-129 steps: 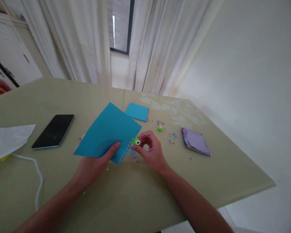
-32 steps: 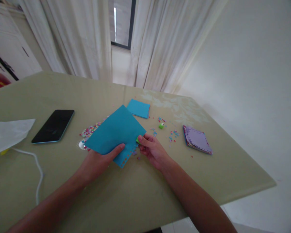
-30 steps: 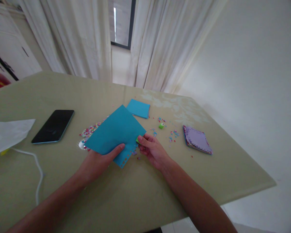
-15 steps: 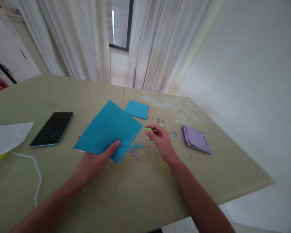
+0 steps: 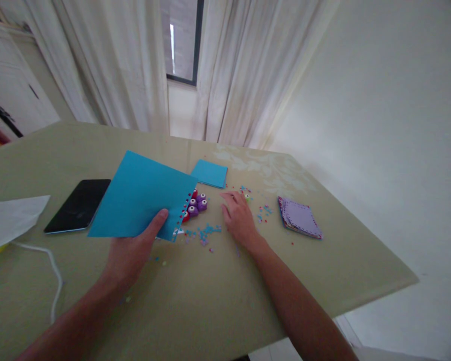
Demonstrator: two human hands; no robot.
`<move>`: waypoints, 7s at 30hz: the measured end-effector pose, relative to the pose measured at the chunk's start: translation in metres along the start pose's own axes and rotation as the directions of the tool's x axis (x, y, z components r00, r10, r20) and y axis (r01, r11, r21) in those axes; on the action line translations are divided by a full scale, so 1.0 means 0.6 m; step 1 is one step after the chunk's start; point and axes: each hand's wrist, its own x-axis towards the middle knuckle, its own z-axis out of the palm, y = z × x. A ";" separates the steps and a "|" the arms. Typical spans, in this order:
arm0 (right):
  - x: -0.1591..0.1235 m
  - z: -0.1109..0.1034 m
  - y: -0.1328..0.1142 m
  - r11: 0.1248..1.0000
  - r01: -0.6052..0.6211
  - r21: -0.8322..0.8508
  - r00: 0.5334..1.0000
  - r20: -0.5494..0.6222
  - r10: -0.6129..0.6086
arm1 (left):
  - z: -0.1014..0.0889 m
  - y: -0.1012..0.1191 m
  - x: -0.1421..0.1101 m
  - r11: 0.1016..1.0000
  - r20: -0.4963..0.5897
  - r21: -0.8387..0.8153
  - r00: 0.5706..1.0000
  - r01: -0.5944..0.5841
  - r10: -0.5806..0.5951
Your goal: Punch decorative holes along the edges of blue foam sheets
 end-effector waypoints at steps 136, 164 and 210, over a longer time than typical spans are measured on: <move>-0.024 0.010 -0.102 0.949 0.294 0.110 0.909 0.275 -0.314 | 0.007 -0.001 -0.005 0.999 -0.005 -0.006 0.999 -0.046 0.046; -0.029 -0.037 -0.090 0.292 -0.246 0.924 0.952 0.175 0.250 | 0.014 -0.015 -0.018 0.994 0.208 -0.042 0.972 -0.104 0.110; -0.024 -0.047 -0.081 -0.083 -0.539 0.838 0.819 0.545 0.179 | 0.014 -0.015 -0.019 0.993 0.245 0.005 0.963 -0.117 0.112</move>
